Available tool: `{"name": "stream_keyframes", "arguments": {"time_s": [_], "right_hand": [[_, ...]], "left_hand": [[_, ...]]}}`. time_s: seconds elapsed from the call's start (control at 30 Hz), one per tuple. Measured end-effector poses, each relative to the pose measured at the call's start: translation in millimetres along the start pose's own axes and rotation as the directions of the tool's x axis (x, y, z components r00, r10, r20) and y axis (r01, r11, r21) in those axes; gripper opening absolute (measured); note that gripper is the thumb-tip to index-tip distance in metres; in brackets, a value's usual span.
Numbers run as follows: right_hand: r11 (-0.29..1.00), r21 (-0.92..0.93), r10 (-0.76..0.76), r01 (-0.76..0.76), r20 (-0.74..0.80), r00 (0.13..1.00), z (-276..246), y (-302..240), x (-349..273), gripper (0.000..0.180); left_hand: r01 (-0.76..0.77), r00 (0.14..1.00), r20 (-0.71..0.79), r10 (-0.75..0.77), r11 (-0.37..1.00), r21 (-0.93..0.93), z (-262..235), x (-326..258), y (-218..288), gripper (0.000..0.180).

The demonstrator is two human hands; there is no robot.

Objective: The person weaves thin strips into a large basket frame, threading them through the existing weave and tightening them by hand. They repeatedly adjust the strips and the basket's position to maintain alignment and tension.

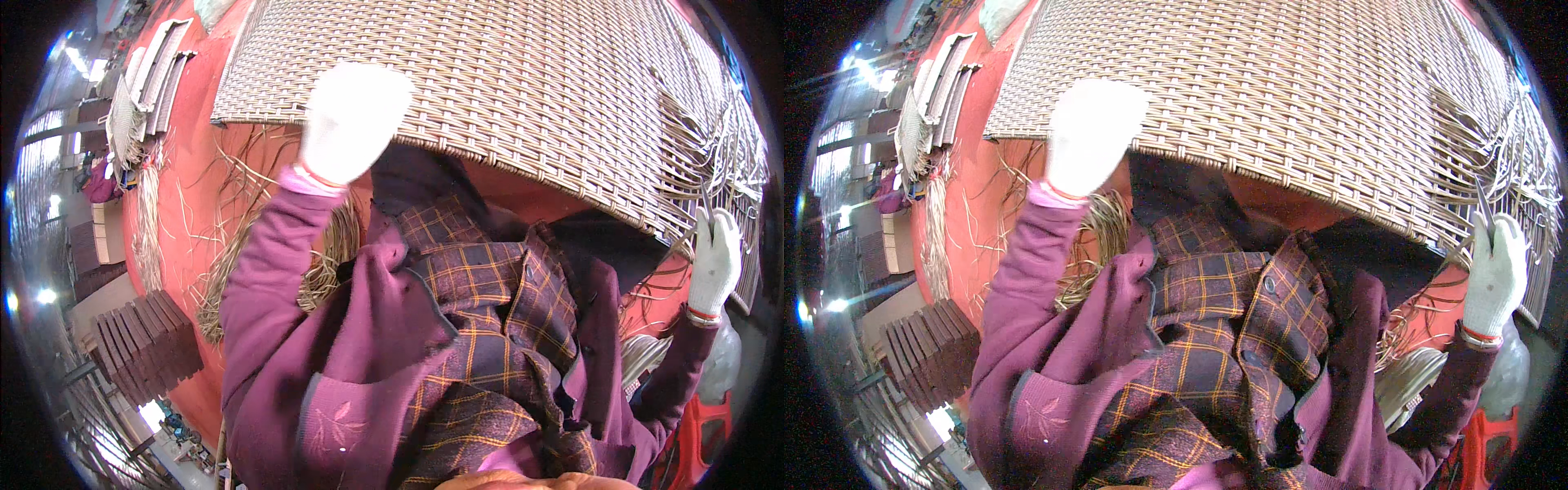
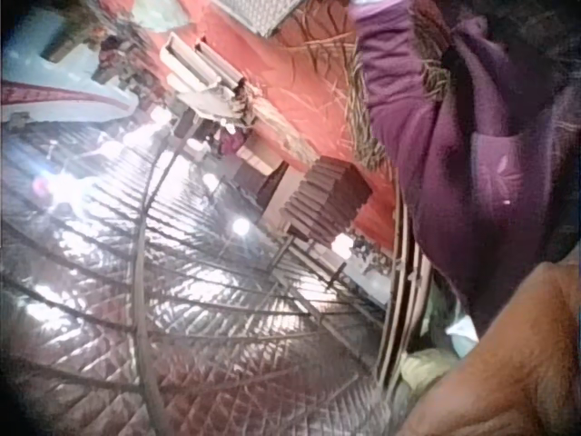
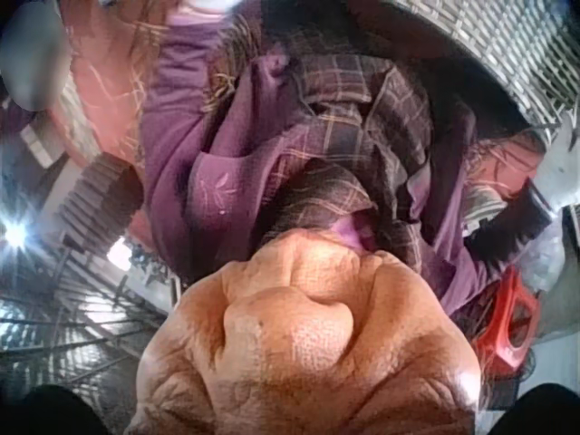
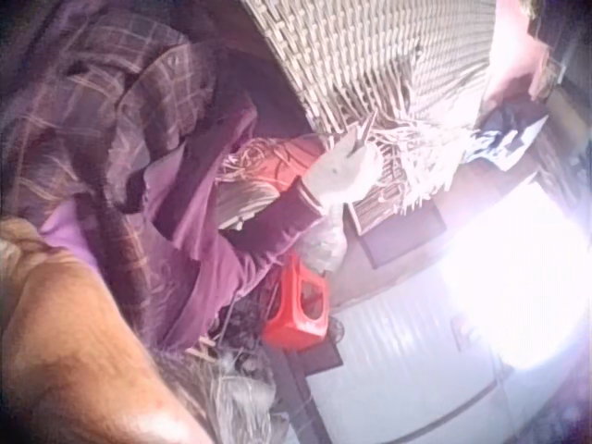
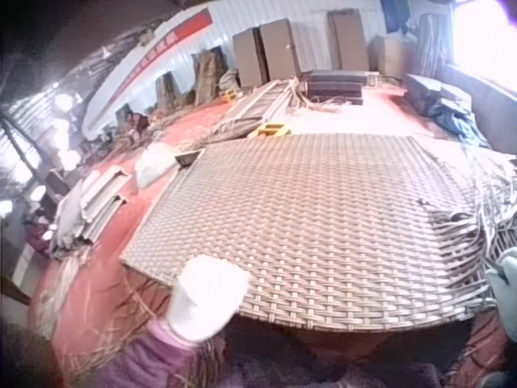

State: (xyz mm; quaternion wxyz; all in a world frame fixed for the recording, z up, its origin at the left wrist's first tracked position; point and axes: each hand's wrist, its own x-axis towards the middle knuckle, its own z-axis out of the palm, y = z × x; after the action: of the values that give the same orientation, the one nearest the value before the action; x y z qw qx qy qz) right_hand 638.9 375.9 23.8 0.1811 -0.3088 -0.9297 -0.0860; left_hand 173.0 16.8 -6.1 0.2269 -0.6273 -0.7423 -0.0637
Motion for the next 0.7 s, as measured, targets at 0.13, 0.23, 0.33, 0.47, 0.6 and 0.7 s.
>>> {"name": "stream_keyframes", "arguments": {"time_s": [0.13,0.23,0.33,0.47,0.6,0.7], "right_hand": [[0.98,0.197,-0.001,-0.001,0.01,1.0,16,-47,29,0.019],[0.952,0.296,-0.065,0.072,-0.033,0.997,30,-80,50,0.018],[0.899,0.409,-0.182,0.156,0.026,0.983,36,-116,63,0.011],[0.854,0.485,-0.259,0.189,0.081,0.962,41,-164,74,0.012],[0.823,0.522,-0.333,0.227,0.118,0.936,46,-205,86,0.019],[0.803,0.535,-0.396,0.262,0.152,0.905,47,-232,93,0.022]], "left_hand": [[0.202,0.979,0.054,-0.196,0.96,-0.195,-14,-58,-89,0.015],[-0.042,0.996,0.075,0.053,0.99,-0.137,-7,-80,-124,0.018],[-0.103,0.988,0.097,0.12,0.981,-0.166,3,-81,-137,0.021],[-0.12,0.981,0.132,0.142,0.979,-0.165,10,-73,-140,0.02],[0.067,0.978,0.207,-0.008,0.959,-0.275,14,-70,-141,0.012],[0.12,0.963,0.27,-0.026,0.934,-0.336,19,-64,-142,0.01]]}}
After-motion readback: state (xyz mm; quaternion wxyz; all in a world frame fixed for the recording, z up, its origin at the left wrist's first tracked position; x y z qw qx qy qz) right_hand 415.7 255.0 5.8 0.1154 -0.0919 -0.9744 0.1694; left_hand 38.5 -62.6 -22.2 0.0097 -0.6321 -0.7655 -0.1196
